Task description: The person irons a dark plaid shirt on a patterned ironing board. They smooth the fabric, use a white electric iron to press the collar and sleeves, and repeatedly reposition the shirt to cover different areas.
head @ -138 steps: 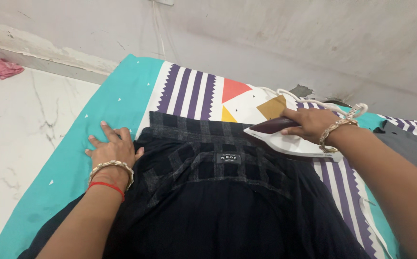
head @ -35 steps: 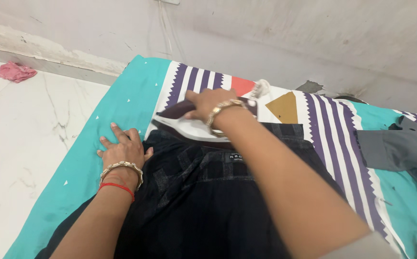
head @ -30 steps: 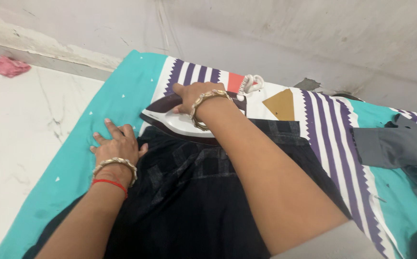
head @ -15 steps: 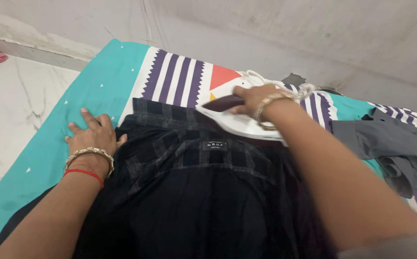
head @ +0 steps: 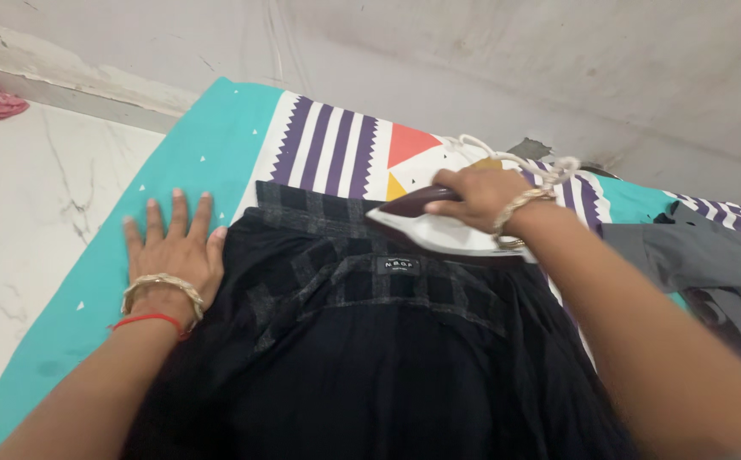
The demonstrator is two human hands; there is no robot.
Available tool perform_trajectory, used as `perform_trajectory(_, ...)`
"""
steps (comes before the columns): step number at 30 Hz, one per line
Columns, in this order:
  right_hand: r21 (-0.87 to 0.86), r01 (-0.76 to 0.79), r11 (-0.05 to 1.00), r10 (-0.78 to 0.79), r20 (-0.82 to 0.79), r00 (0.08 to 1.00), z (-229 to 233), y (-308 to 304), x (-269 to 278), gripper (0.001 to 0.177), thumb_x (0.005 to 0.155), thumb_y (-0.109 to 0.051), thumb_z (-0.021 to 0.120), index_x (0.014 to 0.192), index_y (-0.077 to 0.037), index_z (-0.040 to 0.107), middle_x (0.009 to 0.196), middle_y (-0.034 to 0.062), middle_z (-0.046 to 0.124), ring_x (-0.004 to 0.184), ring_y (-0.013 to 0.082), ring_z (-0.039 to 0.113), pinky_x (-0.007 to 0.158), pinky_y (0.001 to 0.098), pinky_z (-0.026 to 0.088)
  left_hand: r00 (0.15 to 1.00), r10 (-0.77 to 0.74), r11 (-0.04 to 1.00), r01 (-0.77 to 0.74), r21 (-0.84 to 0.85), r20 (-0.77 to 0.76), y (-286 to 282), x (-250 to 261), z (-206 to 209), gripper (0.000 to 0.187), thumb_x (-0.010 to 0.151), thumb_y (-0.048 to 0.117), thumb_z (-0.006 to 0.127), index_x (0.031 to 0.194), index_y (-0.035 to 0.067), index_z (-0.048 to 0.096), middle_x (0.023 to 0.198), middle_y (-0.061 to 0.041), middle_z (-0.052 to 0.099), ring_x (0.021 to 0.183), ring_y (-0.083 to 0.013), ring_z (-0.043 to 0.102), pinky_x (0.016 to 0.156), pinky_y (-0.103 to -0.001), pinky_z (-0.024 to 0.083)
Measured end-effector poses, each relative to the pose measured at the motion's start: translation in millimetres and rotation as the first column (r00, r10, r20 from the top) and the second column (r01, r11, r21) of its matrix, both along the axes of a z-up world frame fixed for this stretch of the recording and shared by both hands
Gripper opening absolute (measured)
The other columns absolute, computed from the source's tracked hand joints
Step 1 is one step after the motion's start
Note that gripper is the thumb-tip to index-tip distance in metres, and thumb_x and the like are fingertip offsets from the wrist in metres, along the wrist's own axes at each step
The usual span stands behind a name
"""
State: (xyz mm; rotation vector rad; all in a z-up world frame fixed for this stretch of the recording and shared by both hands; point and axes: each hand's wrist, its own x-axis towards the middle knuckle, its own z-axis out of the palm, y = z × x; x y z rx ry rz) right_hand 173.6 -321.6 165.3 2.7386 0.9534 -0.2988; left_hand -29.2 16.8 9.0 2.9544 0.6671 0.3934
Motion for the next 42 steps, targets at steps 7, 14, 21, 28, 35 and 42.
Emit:
perform_trajectory(7,0.094,-0.129,0.987,0.125,0.043,0.991,-7,123,-42,0.056,0.095,-0.067,0.048,0.130,-0.024,0.056,0.112,0.0135,0.067,0.110,0.0348,0.065,0.085,0.0524,0.053,0.997,0.000,0.998,-0.004,-0.063,-0.072,12,-2,-4,0.062,0.101,0.046,0.026,0.160,0.027,0.024,0.167,-0.006,0.017,0.153,-0.0327,0.011,0.119,-0.062,0.003)
perform_trajectory(14,0.151,0.013,0.988,-0.006,-0.041,0.999,8,178,-66,0.052,0.094,-0.064,0.050,0.134,-0.032,0.056,0.121,0.0048,0.071,0.117,0.0282,0.067,0.093,0.0502,0.050,1.000,0.026,0.996,-0.027,-0.083,-0.013,21,5,-20,0.067,0.099,0.043,0.029,0.160,0.018,0.022,0.168,-0.001,0.016,0.154,-0.0266,0.011,0.120,-0.058,0.003)
perform_trajectory(21,0.108,0.073,0.991,-0.055,-0.164,0.985,10,130,-40,0.052,0.096,-0.060,0.051,0.136,-0.028,0.055,0.129,0.0067,0.067,0.127,0.0295,0.060,0.096,0.0521,0.049,0.999,0.019,0.998,-0.021,-0.059,-0.032,22,3,-22,0.066,0.099,0.044,0.028,0.160,0.018,0.021,0.168,-0.001,0.016,0.154,-0.0270,0.011,0.120,-0.058,0.003)
perform_trajectory(28,-0.140,0.186,0.972,-0.189,-0.006,0.982,10,-5,2,0.061,0.092,-0.069,0.050,0.144,-0.037,0.050,0.144,0.0071,0.056,0.139,0.0332,0.047,0.110,0.0563,0.040,0.999,0.032,0.999,-0.033,-0.033,-0.029,21,4,-24,0.066,0.099,0.043,0.027,0.160,0.018,0.022,0.168,-0.001,0.018,0.154,-0.0272,0.012,0.121,-0.058,0.005)
perform_trajectory(35,-0.274,0.269,0.923,-0.252,0.096,0.963,12,-61,8,0.055,0.094,-0.070,0.042,0.140,-0.042,0.051,0.139,0.0032,0.059,0.141,0.0281,0.048,0.111,0.0635,0.037,1.000,0.028,0.999,-0.028,-0.034,-0.003,19,4,-22,0.066,0.099,0.041,0.028,0.159,0.016,0.023,0.168,-0.002,0.018,0.153,-0.0274,0.012,0.120,-0.058,0.005)
perform_trajectory(42,-0.030,0.141,0.990,-0.142,-0.017,0.990,6,-42,9,0.057,0.090,-0.070,0.047,0.135,-0.037,0.059,0.118,0.0081,0.073,0.111,0.0317,0.070,0.097,0.0471,0.053,1.000,0.022,1.000,-0.022,-0.005,0.013,17,3,-21,0.066,0.099,0.040,0.029,0.160,0.014,0.024,0.168,-0.003,0.019,0.154,-0.0281,0.013,0.121,-0.057,0.005)
